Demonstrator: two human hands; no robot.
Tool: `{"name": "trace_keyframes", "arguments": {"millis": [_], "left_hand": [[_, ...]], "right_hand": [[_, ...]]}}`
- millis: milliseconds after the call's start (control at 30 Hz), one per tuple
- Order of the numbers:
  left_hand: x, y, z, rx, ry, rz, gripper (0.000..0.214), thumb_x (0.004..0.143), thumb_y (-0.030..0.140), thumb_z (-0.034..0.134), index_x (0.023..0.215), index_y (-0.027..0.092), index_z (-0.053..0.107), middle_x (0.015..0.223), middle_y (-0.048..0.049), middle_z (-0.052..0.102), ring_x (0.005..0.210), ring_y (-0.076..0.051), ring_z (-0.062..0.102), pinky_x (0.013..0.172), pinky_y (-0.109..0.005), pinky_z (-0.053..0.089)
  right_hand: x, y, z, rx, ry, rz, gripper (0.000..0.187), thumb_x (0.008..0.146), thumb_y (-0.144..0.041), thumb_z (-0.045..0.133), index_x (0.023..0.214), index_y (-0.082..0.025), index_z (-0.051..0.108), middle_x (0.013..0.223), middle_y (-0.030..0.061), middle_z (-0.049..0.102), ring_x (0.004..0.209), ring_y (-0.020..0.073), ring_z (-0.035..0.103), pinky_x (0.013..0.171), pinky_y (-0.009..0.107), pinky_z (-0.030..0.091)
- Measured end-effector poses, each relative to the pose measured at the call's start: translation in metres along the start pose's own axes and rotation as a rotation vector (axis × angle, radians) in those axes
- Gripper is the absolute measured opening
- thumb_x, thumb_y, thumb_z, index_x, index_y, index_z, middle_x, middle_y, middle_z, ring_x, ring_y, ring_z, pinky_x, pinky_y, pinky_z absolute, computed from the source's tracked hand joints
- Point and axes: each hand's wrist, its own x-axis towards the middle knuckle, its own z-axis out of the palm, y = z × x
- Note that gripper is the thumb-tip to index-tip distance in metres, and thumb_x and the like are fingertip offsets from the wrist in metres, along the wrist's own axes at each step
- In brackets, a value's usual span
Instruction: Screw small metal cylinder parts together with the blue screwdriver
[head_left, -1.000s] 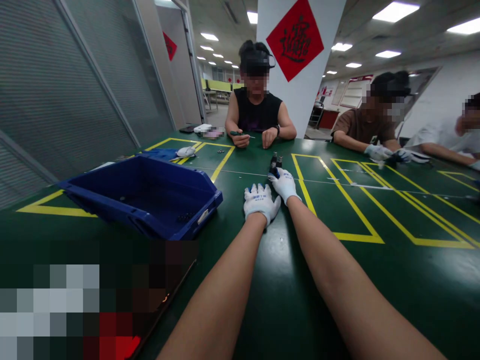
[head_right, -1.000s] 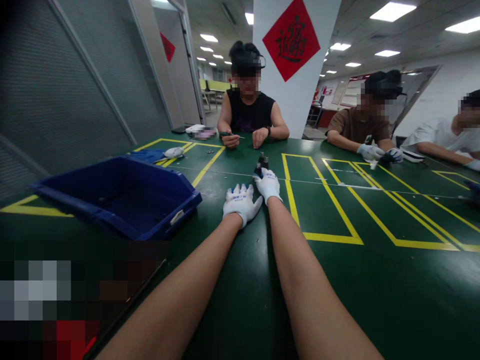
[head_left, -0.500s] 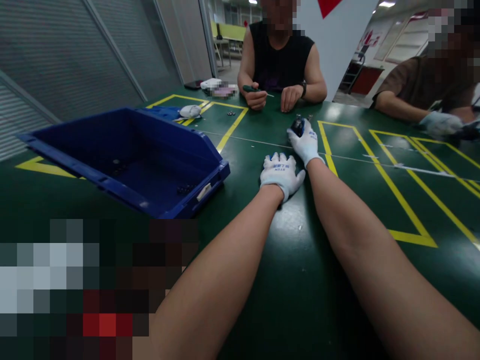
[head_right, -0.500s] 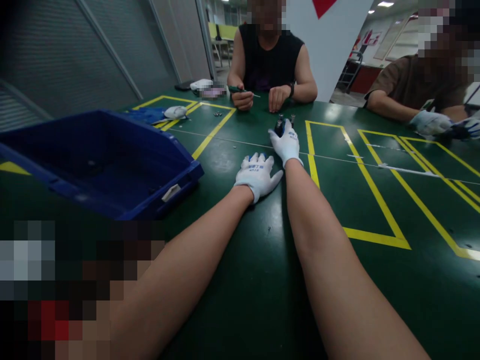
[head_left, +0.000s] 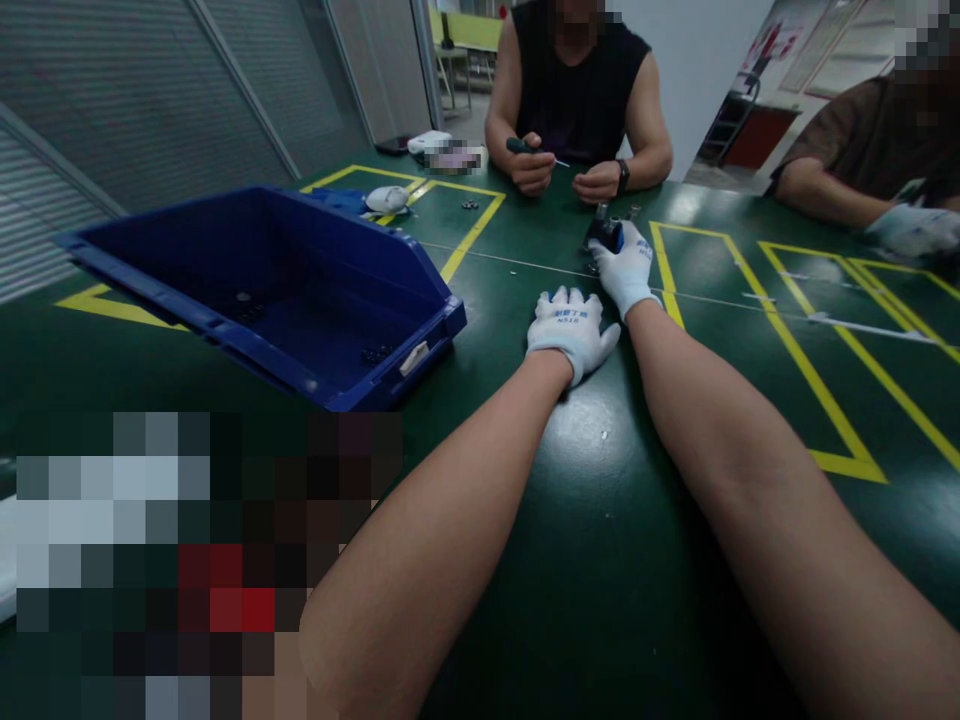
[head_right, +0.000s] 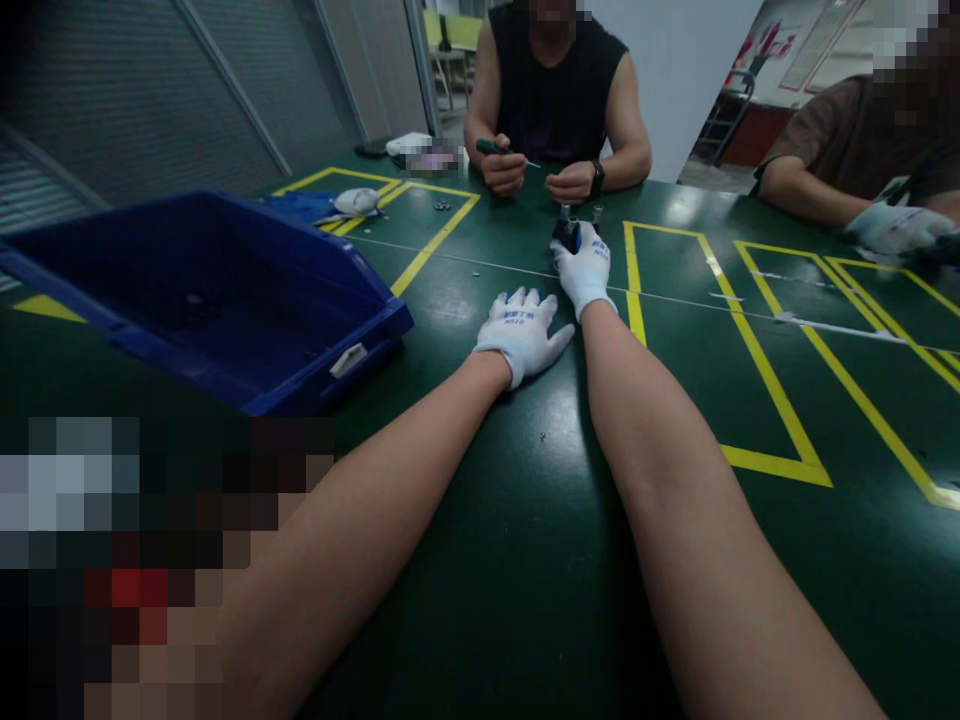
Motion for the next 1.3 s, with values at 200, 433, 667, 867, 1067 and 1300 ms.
{"name": "trace_keyframes", "arguments": {"millis": [200,433,667,867,1067,1300], "left_hand": [[-0.001,0.001,-0.002,-0.004,-0.01,-0.002,0.068,0.088,0.061,0.026,0.14,0.019,0.037,0.148,-0.0107,0.035,0.138,-0.031,0.024,0.113,-0.049,0.013],[0.002,-0.001,0.003,-0.003,0.024,0.004,0.069,0.087,0.062,0.026,0.139,0.019,0.039,0.146,-0.0115,0.036,0.137,-0.031,0.026,0.112,-0.05,0.014],[0.002,-0.001,0.003,-0.011,0.012,-0.002,0.067,0.087,0.062,0.028,0.137,0.021,0.041,0.147,-0.01,0.036,0.137,-0.031,0.025,0.112,-0.049,0.013],[0.0,-0.001,0.002,-0.019,0.044,0.014,0.066,0.087,0.061,0.027,0.136,0.019,0.043,0.144,-0.0114,0.04,0.136,-0.031,0.027,0.112,-0.05,0.014],[-0.002,-0.001,0.001,-0.014,0.034,0.019,0.067,0.087,0.061,0.026,0.137,0.019,0.042,0.144,-0.0112,0.039,0.136,-0.031,0.027,0.112,-0.05,0.014],[-0.002,-0.001,0.001,-0.008,0.021,0.017,0.069,0.087,0.061,0.024,0.139,0.019,0.04,0.146,-0.0113,0.037,0.137,-0.031,0.025,0.112,-0.05,0.014]], "right_hand": [[0.001,0.001,-0.002,-0.053,0.064,0.0,0.039,0.082,-0.041,0.056,0.115,-0.021,0.054,0.11,0.0072,0.064,0.102,0.0235,0.061,0.094,0.042,0.046],[0.002,-0.004,0.003,-0.055,0.063,0.059,0.038,0.076,-0.033,0.062,0.11,-0.017,0.054,0.104,0.007,0.065,0.096,0.0226,0.062,0.092,0.043,0.047],[0.01,-0.025,-0.011,0.128,0.176,0.11,0.046,0.083,-0.044,0.055,0.122,-0.02,0.045,0.124,0.0107,0.055,0.112,0.0221,0.053,0.102,0.043,0.038],[0.026,-0.016,-0.025,0.452,0.432,0.199,0.055,0.085,-0.058,0.039,0.121,-0.017,0.044,0.12,0.0118,0.051,0.118,0.0247,0.05,0.094,0.046,0.044],[0.02,0.023,-0.034,0.792,0.071,0.31,0.059,0.082,-0.071,0.034,0.093,-0.017,0.056,0.089,0.0076,0.061,0.096,0.0182,0.057,0.073,0.035,0.051],[0.012,0.001,-0.032,0.708,0.061,0.224,0.058,0.073,-0.072,0.051,0.102,-0.022,0.056,0.086,0.0028,0.061,0.077,0.0174,0.06,0.059,0.032,0.051]]}}
